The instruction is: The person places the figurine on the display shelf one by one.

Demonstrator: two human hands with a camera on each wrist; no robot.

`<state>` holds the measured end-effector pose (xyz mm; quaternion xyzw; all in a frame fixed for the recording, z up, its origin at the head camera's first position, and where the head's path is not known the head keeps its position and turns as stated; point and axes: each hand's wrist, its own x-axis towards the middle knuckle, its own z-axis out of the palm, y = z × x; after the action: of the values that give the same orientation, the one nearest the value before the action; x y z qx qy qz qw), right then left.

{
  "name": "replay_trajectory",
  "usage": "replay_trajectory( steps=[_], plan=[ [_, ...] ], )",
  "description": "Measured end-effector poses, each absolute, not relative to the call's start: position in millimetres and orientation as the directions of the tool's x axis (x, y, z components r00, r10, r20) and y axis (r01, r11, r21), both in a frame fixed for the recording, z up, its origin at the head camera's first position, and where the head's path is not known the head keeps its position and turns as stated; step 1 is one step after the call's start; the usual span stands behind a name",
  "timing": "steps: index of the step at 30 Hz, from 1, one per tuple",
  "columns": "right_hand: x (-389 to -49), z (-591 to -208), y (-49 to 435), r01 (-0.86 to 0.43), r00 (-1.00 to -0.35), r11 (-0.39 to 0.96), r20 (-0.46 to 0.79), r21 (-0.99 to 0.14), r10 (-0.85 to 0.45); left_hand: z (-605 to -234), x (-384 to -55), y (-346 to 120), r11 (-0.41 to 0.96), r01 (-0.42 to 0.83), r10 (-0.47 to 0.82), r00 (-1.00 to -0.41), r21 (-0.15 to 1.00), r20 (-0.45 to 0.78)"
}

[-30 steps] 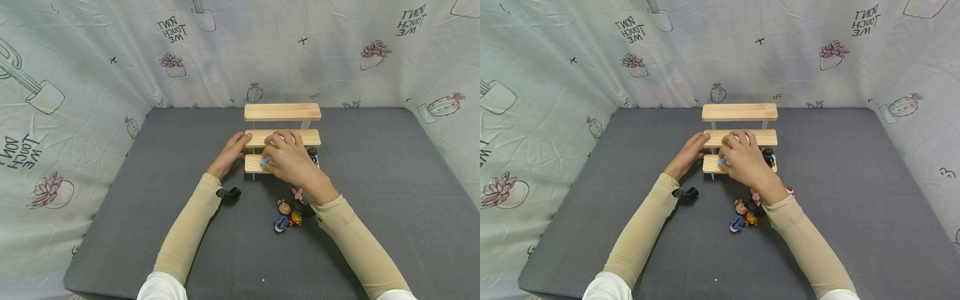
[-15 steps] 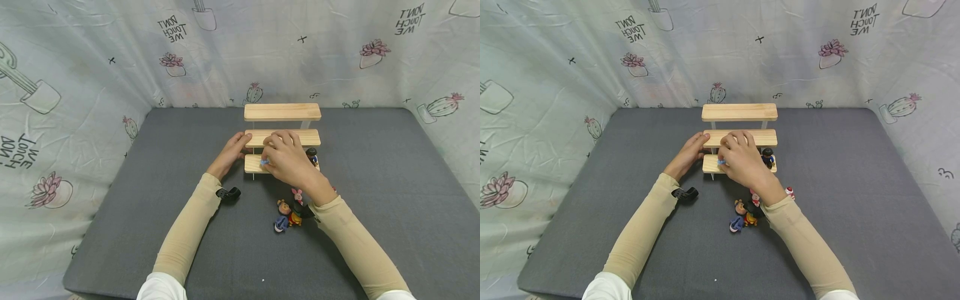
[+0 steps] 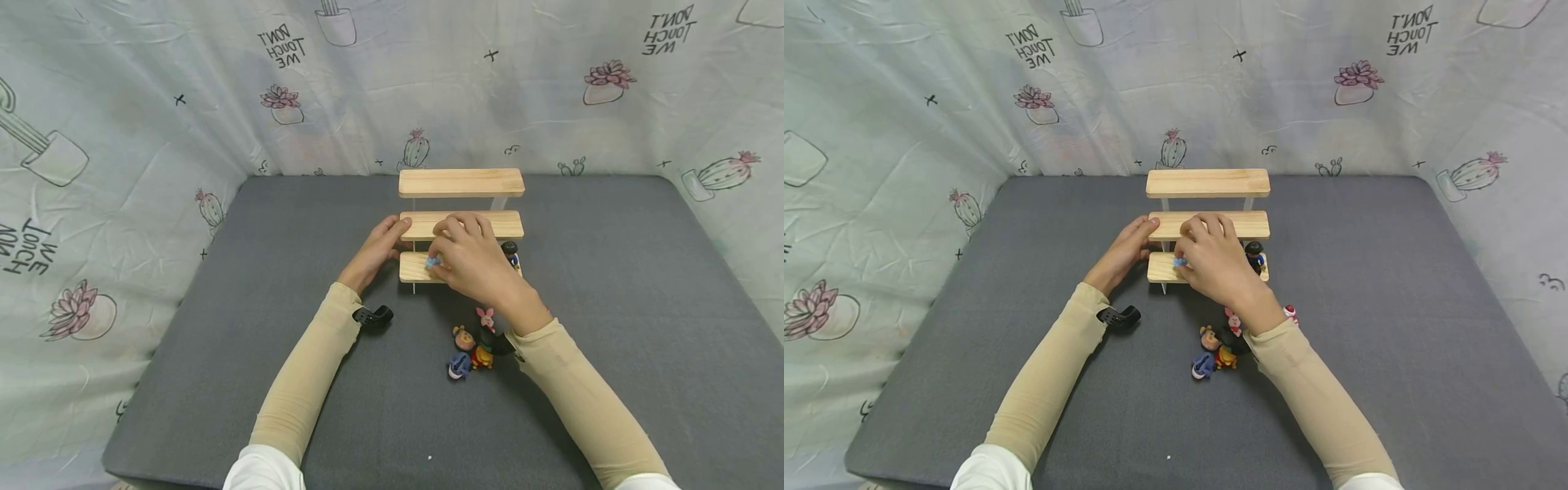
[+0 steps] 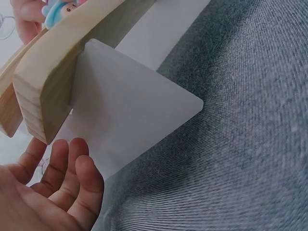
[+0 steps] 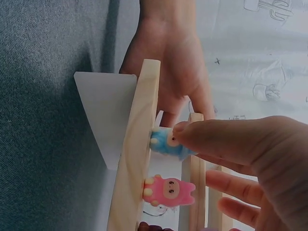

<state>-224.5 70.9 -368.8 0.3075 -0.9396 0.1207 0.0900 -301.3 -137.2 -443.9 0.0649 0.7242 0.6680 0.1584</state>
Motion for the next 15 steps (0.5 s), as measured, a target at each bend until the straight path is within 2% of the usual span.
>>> replay_trajectory(
  steps=[15],
  plan=[
    [-226.2,-368.1,75.9,-0.611,-0.786,0.773,0.251,-0.172,-0.565,-442.3,-300.5,-135.0,0.103,-0.112,0.300,-0.944,0.988,-0.138]
  ],
)
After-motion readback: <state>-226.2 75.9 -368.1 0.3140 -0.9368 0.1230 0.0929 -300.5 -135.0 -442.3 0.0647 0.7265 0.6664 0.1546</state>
